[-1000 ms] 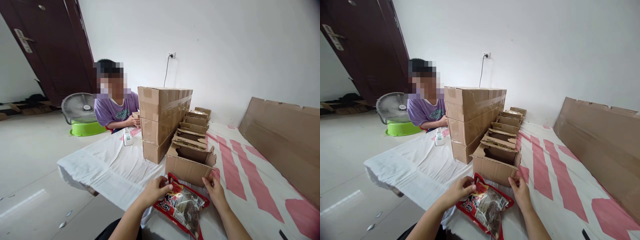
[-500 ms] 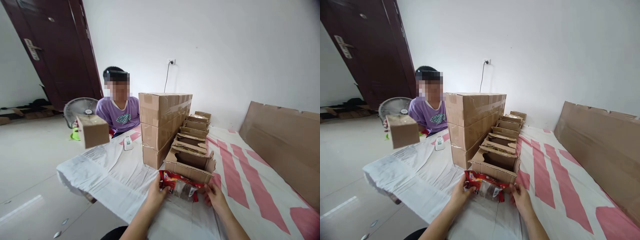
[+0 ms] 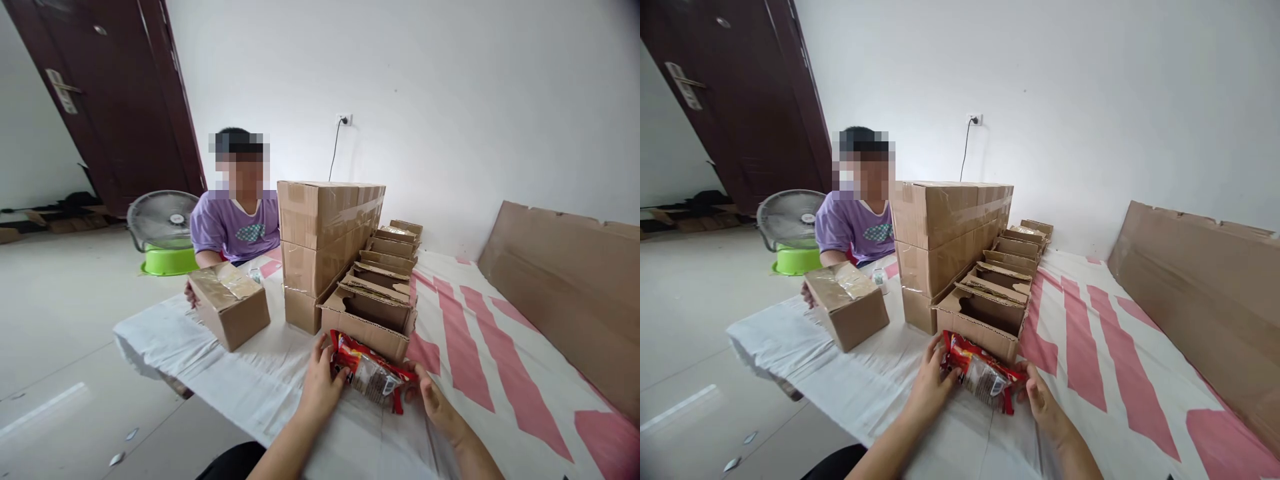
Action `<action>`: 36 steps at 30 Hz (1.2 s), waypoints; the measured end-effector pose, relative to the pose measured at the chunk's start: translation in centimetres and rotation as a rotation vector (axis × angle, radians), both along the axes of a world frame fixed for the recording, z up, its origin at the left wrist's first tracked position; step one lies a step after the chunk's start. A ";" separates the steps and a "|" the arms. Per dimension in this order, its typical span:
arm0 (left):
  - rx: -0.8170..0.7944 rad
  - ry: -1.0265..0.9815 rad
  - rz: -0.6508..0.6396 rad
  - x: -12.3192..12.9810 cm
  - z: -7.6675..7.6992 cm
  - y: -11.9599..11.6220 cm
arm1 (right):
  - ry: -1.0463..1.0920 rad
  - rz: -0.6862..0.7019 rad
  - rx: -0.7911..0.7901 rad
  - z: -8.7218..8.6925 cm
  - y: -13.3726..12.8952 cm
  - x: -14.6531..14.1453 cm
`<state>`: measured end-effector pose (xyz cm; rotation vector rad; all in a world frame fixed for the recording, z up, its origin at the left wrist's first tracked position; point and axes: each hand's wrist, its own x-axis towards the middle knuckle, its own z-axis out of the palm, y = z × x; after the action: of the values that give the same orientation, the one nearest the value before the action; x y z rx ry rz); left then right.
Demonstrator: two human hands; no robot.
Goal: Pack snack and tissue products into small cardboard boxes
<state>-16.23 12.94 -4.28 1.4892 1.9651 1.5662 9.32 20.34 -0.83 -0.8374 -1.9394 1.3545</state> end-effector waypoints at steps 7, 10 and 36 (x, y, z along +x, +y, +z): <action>-0.028 -0.020 0.030 0.0 -0.2 0.6 | -0.359 -0.227 0.162 -1.6 0.5 -1.7; -0.063 -0.046 0.003 -0.3 0.5 0.9 | -0.508 -0.369 0.211 -2.1 0.4 -2.7; 0.110 -0.177 0.140 -3.9 3.4 -5.8 | -0.002 -0.085 0.596 -0.5 -7.6 -11.2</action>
<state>-20.11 7.14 -0.91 1.2245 1.9464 1.8229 -1.89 12.78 -1.34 -0.6118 -2.1124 0.6566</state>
